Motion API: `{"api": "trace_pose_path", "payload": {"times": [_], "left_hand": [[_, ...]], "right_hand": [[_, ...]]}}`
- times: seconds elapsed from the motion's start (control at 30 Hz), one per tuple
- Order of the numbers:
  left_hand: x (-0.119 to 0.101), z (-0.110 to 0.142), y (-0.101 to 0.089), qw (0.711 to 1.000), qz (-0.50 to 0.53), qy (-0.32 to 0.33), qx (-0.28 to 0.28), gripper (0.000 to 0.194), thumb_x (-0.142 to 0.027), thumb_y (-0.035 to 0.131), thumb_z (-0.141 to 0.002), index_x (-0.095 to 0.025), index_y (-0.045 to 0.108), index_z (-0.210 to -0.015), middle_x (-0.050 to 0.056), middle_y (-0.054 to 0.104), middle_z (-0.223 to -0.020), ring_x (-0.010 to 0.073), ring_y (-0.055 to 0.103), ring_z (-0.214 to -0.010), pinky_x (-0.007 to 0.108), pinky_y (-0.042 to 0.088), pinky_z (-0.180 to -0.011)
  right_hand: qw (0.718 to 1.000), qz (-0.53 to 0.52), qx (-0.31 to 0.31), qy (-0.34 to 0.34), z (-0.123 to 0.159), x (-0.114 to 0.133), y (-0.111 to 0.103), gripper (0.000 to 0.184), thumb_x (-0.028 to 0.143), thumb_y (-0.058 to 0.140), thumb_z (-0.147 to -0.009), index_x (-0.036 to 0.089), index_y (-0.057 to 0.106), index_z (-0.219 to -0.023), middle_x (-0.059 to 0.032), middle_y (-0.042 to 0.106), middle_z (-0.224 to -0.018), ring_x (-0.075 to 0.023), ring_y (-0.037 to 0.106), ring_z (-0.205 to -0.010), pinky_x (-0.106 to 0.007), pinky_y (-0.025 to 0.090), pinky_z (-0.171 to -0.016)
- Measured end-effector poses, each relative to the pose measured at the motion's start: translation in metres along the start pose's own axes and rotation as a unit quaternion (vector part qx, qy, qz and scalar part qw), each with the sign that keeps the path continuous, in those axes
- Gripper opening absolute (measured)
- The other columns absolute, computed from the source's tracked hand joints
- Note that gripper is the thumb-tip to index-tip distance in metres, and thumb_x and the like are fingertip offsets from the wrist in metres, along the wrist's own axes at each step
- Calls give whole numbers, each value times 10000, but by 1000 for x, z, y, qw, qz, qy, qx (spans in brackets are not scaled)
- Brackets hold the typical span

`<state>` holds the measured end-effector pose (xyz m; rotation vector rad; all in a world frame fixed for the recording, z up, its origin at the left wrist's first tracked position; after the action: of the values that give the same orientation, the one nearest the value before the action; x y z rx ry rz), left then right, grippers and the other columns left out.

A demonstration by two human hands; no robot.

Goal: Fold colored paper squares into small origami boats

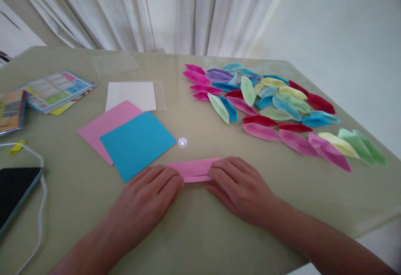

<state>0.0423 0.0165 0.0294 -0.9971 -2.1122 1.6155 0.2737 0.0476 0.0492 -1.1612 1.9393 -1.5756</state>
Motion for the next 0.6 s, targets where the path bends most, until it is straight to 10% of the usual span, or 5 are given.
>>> {"api": "trace_pose_path", "payload": {"times": [0.6], "left_hand": [[0,1,10,964,176,-195,42,309,-254,544,-1064,-251,644,-1356,53,651,-1122,223,650,-1012,371,570,-890]], "right_hand": [[981,-125,52,142,-7,-31,14,219,372,712,-1002,192,656,-1113,-92,670,-1120,-265,604,-1059,-430,504,-944]]}}
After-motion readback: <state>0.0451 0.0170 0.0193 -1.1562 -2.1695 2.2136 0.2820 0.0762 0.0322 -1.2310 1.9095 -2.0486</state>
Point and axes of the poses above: each hand's wrist, its own z-axis away from the middle knuckle, its own y-axis out of the palm, x = y × z, the point moved 3 cm from there along -z, towards the middle knuckle
